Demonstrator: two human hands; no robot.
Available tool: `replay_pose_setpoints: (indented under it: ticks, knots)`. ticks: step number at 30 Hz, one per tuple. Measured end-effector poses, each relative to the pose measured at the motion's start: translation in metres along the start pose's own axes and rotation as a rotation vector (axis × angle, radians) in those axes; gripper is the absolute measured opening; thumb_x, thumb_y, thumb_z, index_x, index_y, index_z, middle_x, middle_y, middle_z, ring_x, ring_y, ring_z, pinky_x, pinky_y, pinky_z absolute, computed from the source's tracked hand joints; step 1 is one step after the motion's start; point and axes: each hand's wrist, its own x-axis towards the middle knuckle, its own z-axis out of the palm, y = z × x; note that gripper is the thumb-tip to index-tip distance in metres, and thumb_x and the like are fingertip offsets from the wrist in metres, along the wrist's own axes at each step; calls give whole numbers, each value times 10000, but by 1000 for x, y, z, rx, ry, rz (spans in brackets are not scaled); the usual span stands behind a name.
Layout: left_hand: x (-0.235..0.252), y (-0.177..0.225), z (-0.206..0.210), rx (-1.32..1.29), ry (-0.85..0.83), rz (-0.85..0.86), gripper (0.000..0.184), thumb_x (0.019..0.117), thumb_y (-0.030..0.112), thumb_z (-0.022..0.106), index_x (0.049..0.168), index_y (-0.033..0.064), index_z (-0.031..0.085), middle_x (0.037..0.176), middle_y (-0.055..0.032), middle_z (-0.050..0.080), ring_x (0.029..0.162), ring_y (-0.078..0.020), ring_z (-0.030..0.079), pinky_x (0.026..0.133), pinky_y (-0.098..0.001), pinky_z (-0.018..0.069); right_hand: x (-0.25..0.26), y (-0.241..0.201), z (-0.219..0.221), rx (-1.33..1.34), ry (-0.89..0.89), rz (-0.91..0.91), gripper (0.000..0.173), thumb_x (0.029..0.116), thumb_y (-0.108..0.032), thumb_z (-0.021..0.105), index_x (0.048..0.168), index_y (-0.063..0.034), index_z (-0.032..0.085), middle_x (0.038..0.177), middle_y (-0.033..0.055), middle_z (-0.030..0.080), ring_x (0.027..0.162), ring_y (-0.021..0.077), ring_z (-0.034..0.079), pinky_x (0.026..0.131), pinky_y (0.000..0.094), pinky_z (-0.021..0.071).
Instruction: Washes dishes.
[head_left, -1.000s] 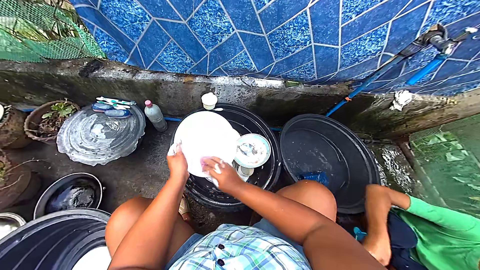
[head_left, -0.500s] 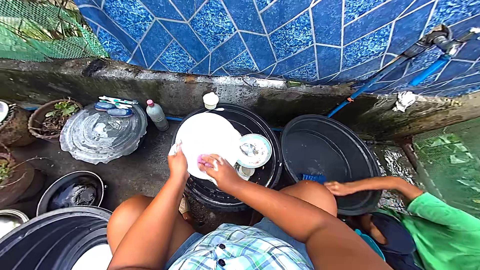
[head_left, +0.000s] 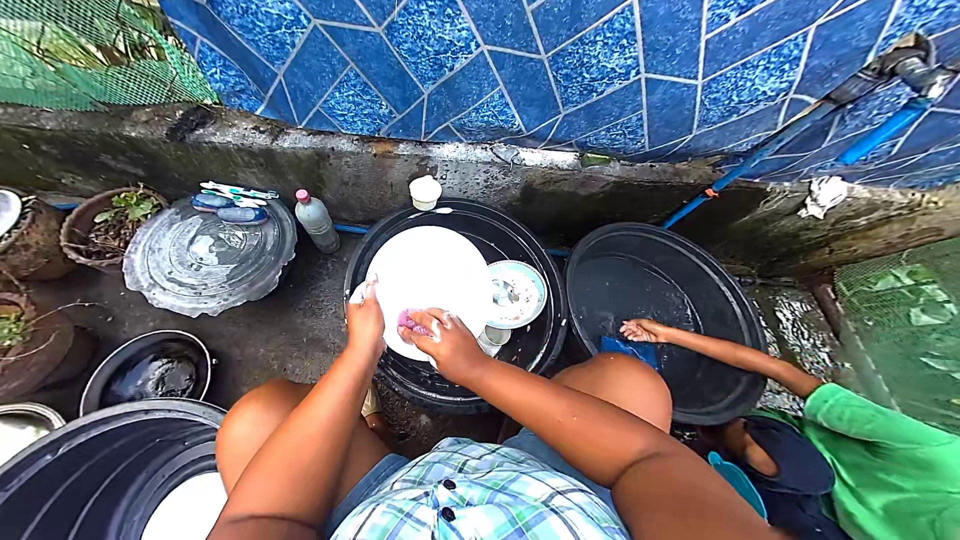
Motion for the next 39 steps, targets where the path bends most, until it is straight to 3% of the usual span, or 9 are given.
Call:
replay_pose_setpoints:
  ticks: [5, 10, 14, 18, 24, 29, 31, 35, 39]
  knots:
    - [1, 1, 0, -65, -8, 6, 386, 1104, 359, 426, 1205, 36, 612, 964, -90, 663, 828, -131, 659, 778, -341, 569, 9, 1, 3, -8, 46, 10, 425, 933, 56, 569, 1261, -145, 748, 1398, 162, 645, 1300, 416, 594, 1033, 602, 496]
    - [0, 3, -3, 9, -11, -18, 430, 1104, 376, 420, 1281, 31, 605, 1102, -137, 658, 945, -176, 645, 856, -402, 543, -3, 4, -3, -9, 8, -31, 381, 937, 50, 560, 1224, -106, 756, 1350, 185, 670, 1251, 437, 624, 1001, 618, 508]
    - [-3, 2, 1, -39, -26, -38, 401, 1106, 363, 415, 1259, 42, 600, 1007, -104, 664, 856, -145, 658, 791, -352, 567, 12, 1, 4, 3, 64, -14, 368, 943, 40, 566, 1212, -116, 765, 1372, 158, 663, 1277, 406, 612, 1033, 589, 498]
    - [3, 5, -4, 3, 1, -28, 421, 1099, 380, 434, 1283, 43, 606, 1097, -126, 662, 948, -171, 649, 853, -389, 546, -7, 6, -4, -11, -13, -39, 385, 949, 41, 554, 1247, -109, 744, 1380, 170, 656, 1279, 423, 609, 1024, 606, 500]
    - [0, -3, 2, 33, -75, 30, 377, 1106, 342, 427, 1147, 30, 634, 903, -80, 658, 791, -128, 648, 760, -343, 562, 15, 20, 12, 63, 3, -58, 412, 977, 32, 515, 1339, -68, 686, 1457, 176, 598, 1370, 387, 548, 1131, 536, 448]
    - [-5, 3, 3, 101, -21, 76, 360, 1110, 274, 436, 1217, -10, 628, 1058, -113, 657, 922, -125, 622, 853, -340, 521, 47, 62, 5, -26, 307, 276, 406, 931, 60, 563, 1316, -8, 672, 1490, 222, 543, 1401, 402, 503, 1166, 539, 406]
    - [-5, -1, 4, 98, -21, 70, 354, 1113, 261, 427, 1200, -18, 626, 1029, -112, 653, 897, -122, 622, 840, -336, 523, 50, 48, 12, 15, 241, 306, 429, 920, 57, 584, 1341, 5, 648, 1514, 235, 512, 1430, 400, 467, 1180, 533, 392]
    - [-4, -4, 7, 55, -21, 42, 349, 1115, 257, 418, 1165, -18, 625, 959, -101, 662, 836, -117, 646, 794, -319, 551, 55, 36, 9, 47, 96, 133, 421, 973, -90, 572, 1387, -58, 642, 1536, 184, 513, 1450, 362, 457, 1199, 536, 357]
    - [-6, -2, 7, 101, -21, 45, 307, 1099, 213, 469, 1198, -42, 608, 1034, -127, 649, 896, -126, 624, 835, -323, 529, 68, 83, -10, -1, 193, 483, 496, 1007, -259, 610, 1494, -177, 561, 1614, 221, 388, 1472, 440, 390, 1183, 628, 311]
